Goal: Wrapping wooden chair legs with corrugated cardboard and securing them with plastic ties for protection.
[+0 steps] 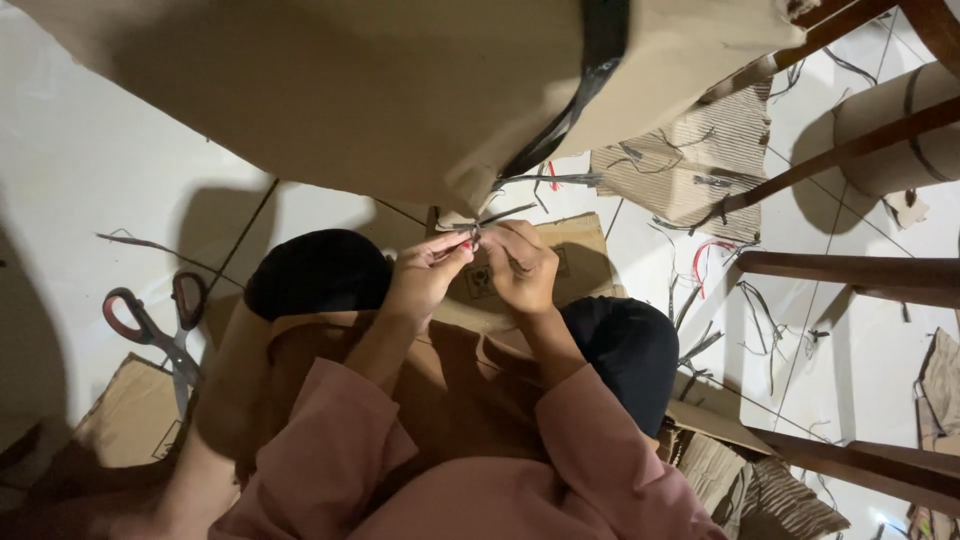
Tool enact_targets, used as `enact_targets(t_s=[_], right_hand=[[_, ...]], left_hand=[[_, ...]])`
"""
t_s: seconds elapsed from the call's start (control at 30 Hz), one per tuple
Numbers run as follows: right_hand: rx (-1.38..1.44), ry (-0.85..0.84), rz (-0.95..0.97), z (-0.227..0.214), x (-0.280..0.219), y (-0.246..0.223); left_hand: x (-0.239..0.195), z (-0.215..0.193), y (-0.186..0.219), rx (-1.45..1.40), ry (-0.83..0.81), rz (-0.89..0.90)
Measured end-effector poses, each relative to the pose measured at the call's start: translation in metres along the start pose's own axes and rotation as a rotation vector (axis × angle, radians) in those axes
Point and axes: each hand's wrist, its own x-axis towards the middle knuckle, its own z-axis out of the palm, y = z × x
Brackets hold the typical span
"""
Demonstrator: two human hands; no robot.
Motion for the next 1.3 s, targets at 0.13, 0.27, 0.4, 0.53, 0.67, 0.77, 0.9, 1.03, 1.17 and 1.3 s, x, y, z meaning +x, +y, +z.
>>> enact_targets(t_s=[0.13, 0.27, 0.4, 0.53, 0.67, 0.77, 0.9, 1.03, 1.17, 1.3], right_hand=[[-0.057, -0.032, 0.106, -0.001, 0.007, -0.006], [-0.060, -0.058, 0.167, -0.002, 0.029, -0.018], [-0.083, -0.099, 0.209, 0.002, 0.043, -0.024], [-0.095, -0.105, 0.382, 0.008, 0.042, -0.012], [0.073, -0.105, 0.635, 0.009, 0.031, 0.017], [0.189, -0.138, 0.668, -0.005, 0.034, 0.022], [0.064, -0.255, 0.657, -0.052, 0.013, 0.028], [-0.373, -0.536, 0.657, -0.114, -0.013, -0.005], [-0.516, -0.470, 0.564, -0.152, -0.041, -0.034], [-0.574, -0.382, 0.361, -0.152, -0.069, -0.010]], left_hand=[[0.005, -0.006, -0.007, 0.004, 0.019, 0.050], [0.002, -0.012, 0.005, 0.126, 0.041, 0.006], [0.002, -0.019, 0.018, 0.079, 0.012, -0.013], [0.003, -0.024, 0.019, 0.047, -0.031, -0.163], [0.004, -0.021, 0.010, 0.049, -0.095, -0.195], [-0.005, -0.024, 0.020, 0.496, -0.370, -0.083], [-0.007, -0.024, 0.006, 0.759, -0.427, -0.079], [-0.016, -0.020, 0.021, 1.042, -0.534, -0.176], [-0.013, -0.019, 0.018, 1.218, -0.583, -0.234], [-0.007, -0.008, 0.026, 1.234, -0.644, -0.276]])
